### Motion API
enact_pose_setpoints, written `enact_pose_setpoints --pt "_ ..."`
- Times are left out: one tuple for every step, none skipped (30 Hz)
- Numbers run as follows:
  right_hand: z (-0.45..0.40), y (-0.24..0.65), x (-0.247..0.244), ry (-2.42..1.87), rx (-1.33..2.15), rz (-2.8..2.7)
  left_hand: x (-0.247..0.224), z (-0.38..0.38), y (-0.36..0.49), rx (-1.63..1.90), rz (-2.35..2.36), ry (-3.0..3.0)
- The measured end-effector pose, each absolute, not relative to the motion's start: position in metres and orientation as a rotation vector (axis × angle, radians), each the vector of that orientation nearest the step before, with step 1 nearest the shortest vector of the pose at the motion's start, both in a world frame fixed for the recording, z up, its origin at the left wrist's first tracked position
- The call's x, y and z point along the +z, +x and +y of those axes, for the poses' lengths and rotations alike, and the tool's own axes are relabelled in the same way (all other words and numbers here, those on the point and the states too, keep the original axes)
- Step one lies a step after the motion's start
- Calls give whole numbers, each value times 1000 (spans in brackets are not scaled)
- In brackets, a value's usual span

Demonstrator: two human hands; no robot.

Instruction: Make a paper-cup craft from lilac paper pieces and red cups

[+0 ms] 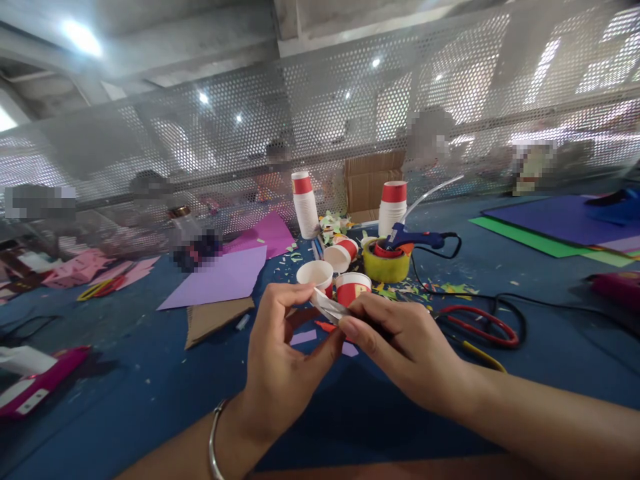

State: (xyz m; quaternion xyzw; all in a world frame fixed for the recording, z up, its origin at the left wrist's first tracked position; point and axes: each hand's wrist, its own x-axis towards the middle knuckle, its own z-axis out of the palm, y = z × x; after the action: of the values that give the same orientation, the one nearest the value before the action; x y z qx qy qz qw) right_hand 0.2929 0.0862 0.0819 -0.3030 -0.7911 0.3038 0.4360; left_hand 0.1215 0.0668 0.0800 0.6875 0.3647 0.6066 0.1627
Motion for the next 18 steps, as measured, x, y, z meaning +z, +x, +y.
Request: enact_pose_setpoints --pt "87 293 82 -761 765 -1970 80 66 121 1731 1041 1965" --pt "87 293 81 -764 772 -1968 80 66 121 1734 1039 1969" --pt "87 293 81 -762 777 -1968 80 66 121 1735 1039 1971" --pt "87 293 81 -761 778 -1967 81 66 121 1737 1036 1975" --pt "87 293 81 -761 775 -1967 81 65 121 1739 1037 1977" --pt "87 294 81 -760 772 -1969 81 65 121 1739 1038 1979" --pt "87 294 81 -763 767 -1970 81 65 121 1738 1042 1980" --pt "87 294 81 -763 762 -1971 81 65 121 1737 1043 1981" --pt "87 294 81 -762 757 -1970 81 65 121 1737 1041 1982" --pt "87 294 81 -760 749 -1966 80 65 120 1737 1039 1984" --pt "87 294 81 -755 742 -1964 80 65 120 1737 1037 1990" --pt "87 294 81 -750 736 -1963 80 66 120 1743 1034 2000" --pt "87 294 81 -744 728 -1963 80 66 120 1749 1034 2011" --pt "87 294 81 -741 720 -1962 80 66 119 1755 1037 2022" --pt "87 294 81 -738 712 -1964 80 66 119 1761 1043 2034" --pt "87 294 81 -735 702 -1967 80 67 119 1764 1048 2045" --pt "87 294 81 -733 692 -1970 80 67 119 1767 1053 2055" --pt "87 295 81 -730 684 -1972 80 66 118 1768 1057 2064"
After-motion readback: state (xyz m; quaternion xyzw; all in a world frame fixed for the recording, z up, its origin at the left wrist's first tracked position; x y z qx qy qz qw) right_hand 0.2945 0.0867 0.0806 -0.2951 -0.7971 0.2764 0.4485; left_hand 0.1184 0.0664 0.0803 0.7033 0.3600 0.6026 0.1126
